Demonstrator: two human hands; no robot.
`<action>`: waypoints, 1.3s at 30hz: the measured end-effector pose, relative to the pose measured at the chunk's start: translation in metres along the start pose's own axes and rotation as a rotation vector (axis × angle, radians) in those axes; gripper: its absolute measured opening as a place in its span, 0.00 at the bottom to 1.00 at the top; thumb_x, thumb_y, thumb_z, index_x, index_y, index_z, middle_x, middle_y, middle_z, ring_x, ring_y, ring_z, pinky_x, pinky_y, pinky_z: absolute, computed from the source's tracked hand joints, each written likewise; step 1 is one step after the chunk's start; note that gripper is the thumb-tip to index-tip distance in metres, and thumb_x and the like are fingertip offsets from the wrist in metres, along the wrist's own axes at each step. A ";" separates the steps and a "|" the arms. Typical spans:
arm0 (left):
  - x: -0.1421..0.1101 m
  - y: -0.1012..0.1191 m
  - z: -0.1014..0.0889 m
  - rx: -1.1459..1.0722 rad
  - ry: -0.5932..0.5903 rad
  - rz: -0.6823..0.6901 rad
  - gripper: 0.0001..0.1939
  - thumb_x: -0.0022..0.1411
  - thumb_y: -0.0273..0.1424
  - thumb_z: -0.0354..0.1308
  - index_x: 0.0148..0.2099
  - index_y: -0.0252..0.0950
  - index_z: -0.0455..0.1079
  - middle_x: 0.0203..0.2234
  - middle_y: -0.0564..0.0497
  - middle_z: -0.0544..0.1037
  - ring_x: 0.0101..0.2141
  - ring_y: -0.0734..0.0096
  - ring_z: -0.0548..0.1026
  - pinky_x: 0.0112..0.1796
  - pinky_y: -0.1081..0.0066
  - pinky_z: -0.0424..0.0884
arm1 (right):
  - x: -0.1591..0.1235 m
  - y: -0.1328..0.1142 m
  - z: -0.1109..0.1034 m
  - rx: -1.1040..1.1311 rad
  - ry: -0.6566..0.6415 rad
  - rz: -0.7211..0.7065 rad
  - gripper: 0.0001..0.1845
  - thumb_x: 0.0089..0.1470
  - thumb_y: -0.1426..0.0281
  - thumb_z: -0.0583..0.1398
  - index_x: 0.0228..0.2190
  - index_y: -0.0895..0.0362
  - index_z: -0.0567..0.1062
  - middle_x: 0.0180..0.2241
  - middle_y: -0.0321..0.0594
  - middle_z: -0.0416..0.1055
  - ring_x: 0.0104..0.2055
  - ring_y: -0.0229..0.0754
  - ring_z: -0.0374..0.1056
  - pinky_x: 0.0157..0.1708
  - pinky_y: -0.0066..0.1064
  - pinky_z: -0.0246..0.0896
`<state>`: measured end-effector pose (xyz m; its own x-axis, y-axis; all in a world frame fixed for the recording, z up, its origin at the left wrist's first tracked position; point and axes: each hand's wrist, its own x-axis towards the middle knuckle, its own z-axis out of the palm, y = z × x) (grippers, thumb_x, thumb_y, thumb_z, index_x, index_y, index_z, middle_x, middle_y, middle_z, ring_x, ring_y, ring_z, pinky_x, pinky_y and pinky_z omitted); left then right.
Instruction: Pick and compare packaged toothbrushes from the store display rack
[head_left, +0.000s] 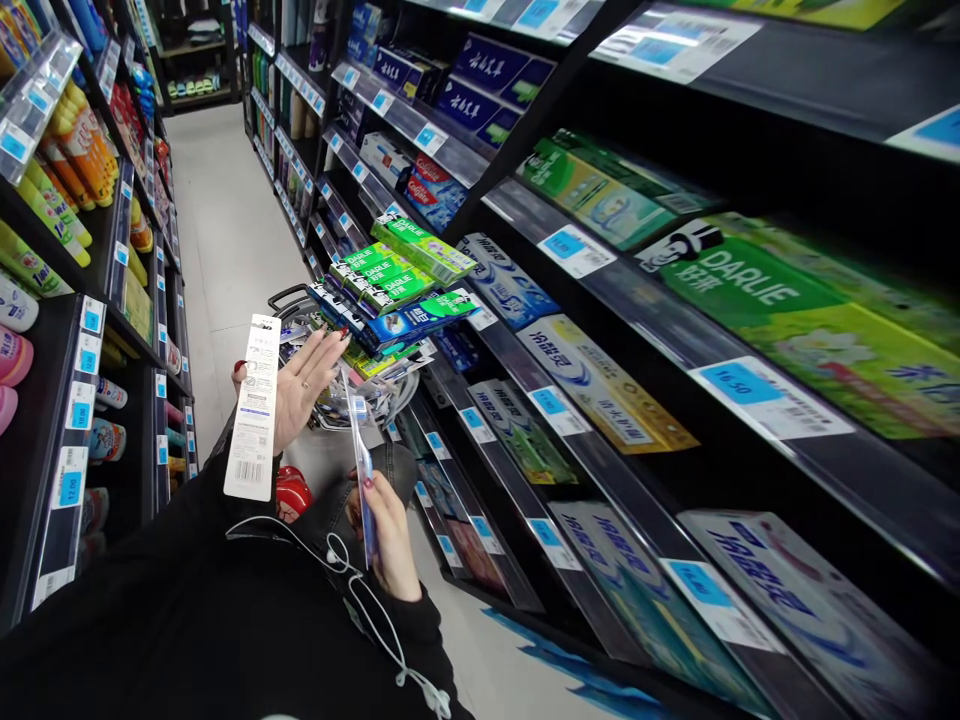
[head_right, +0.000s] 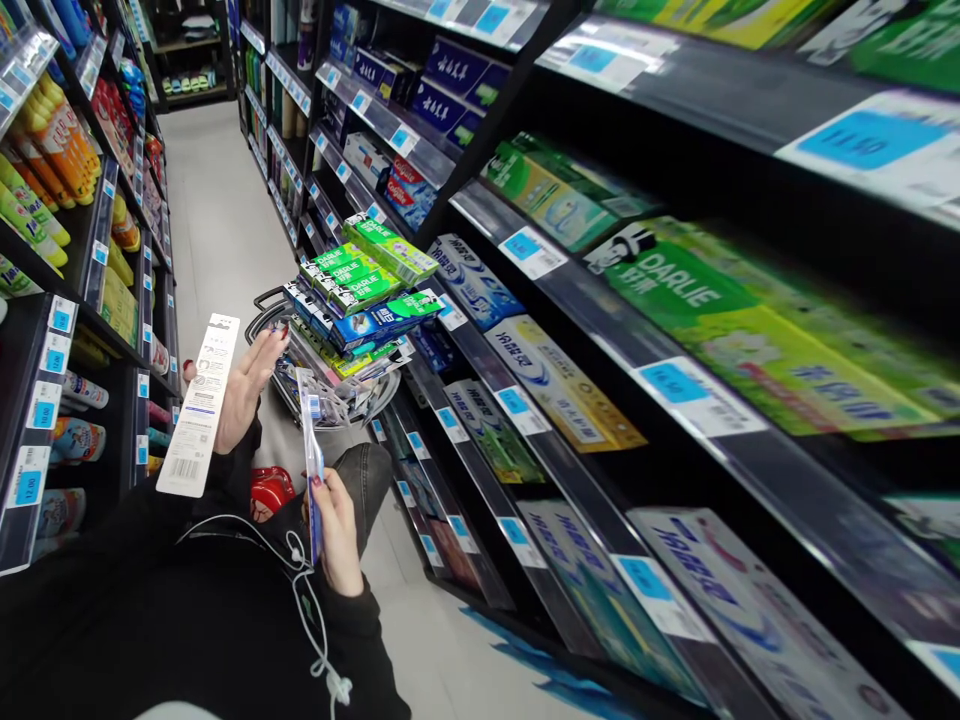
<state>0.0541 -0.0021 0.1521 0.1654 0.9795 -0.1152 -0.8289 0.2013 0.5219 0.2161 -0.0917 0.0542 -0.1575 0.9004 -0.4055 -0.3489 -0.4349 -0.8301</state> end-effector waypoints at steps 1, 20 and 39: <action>0.000 0.000 0.001 -0.008 -0.013 0.011 0.33 0.57 0.40 0.44 0.62 0.29 0.50 0.59 0.46 0.60 0.62 0.70 0.49 0.56 0.72 0.52 | 0.000 0.001 -0.001 -0.004 -0.001 0.003 0.19 0.47 0.54 0.60 0.31 0.56 0.65 0.17 0.27 0.51 0.18 0.30 0.46 0.16 0.24 0.41; -0.019 -0.010 -0.031 0.073 -0.005 -0.206 0.29 0.55 0.45 0.51 0.56 0.36 0.63 0.58 0.37 0.61 0.59 0.44 0.55 0.52 0.46 0.59 | 0.001 0.009 -0.001 0.039 0.110 -0.036 0.20 0.46 0.54 0.61 0.29 0.55 0.63 0.17 0.26 0.52 0.17 0.29 0.47 0.16 0.22 0.41; -0.022 -0.056 -0.059 0.202 0.303 -0.066 0.28 0.47 0.18 0.60 0.53 0.33 0.65 0.47 0.39 0.74 0.52 0.52 0.67 0.54 0.55 0.60 | 0.027 0.019 0.046 -0.778 0.156 -0.501 0.20 0.56 0.60 0.52 0.47 0.58 0.67 0.40 0.49 0.64 0.42 0.47 0.64 0.43 0.40 0.61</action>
<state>0.0652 -0.0359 0.0757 0.0246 0.9233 -0.3834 -0.6947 0.2915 0.6575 0.1625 -0.0754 0.0455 -0.0108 0.9976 0.0688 0.3824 0.0677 -0.9215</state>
